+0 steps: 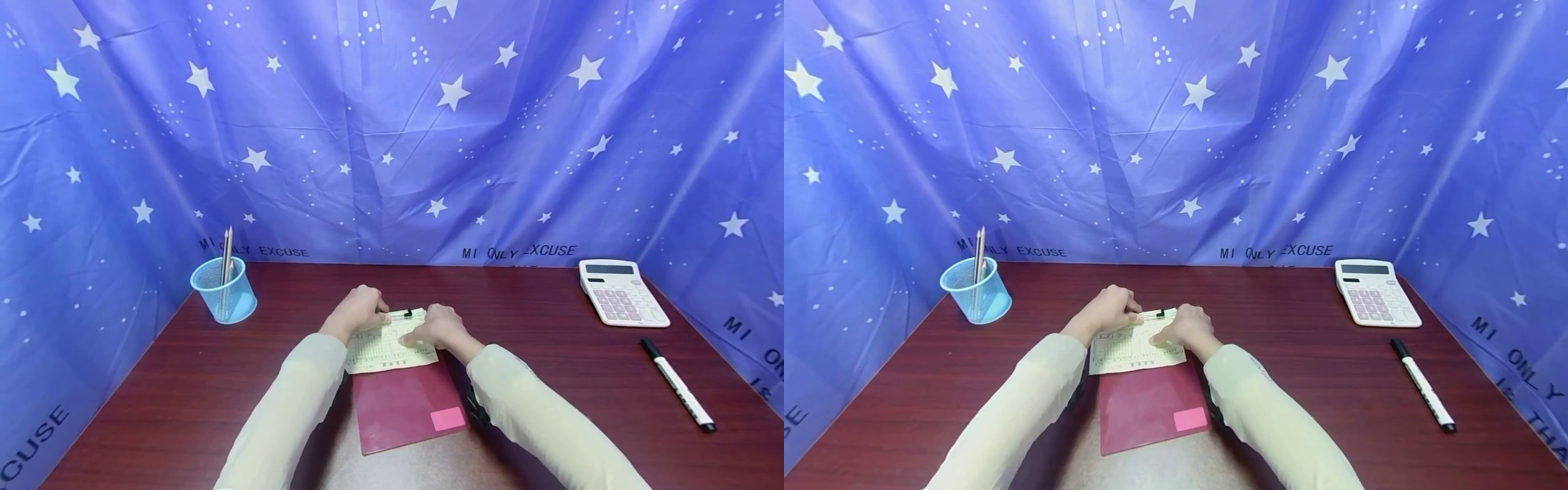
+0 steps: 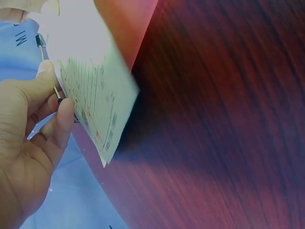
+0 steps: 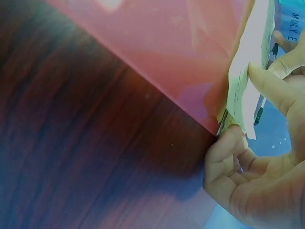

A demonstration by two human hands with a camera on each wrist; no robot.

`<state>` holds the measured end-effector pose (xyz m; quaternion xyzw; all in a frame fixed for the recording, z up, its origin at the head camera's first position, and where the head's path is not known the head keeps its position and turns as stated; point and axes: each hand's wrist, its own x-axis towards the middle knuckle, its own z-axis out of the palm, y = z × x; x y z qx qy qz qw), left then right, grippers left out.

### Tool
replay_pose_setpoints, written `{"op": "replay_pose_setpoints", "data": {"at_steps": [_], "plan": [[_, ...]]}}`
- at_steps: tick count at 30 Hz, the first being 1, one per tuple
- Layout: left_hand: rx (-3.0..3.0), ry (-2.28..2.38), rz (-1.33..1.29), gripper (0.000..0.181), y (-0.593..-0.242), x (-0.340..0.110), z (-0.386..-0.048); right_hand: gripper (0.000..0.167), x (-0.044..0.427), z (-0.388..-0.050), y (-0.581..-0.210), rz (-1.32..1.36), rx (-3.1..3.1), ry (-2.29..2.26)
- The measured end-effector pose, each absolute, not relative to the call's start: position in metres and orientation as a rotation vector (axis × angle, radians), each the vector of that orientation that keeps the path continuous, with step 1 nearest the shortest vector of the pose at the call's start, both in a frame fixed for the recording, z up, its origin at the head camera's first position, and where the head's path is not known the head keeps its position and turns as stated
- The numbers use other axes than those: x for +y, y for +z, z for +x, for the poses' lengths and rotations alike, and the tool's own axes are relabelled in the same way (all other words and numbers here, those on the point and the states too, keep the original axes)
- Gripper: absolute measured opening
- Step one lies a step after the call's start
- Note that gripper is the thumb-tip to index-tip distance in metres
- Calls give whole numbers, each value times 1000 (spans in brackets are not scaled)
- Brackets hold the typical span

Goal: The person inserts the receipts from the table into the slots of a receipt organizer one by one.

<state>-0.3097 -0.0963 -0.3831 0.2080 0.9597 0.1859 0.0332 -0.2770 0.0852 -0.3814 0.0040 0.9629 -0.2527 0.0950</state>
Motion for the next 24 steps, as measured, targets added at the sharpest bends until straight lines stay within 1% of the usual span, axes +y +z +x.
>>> {"op": "replay_pose_setpoints", "data": {"at_steps": [6,11,24], "plan": [[2953,582,643,16,-385,-97,-311,59,84,-280,-382,53,2862,-726],[2970,564,673,16,-384,-97,-310,55,84,-285,-385,97,2863,-737],[2999,539,783,13,-387,-99,-311,57,86,-292,-391,163,2834,-844]]}}
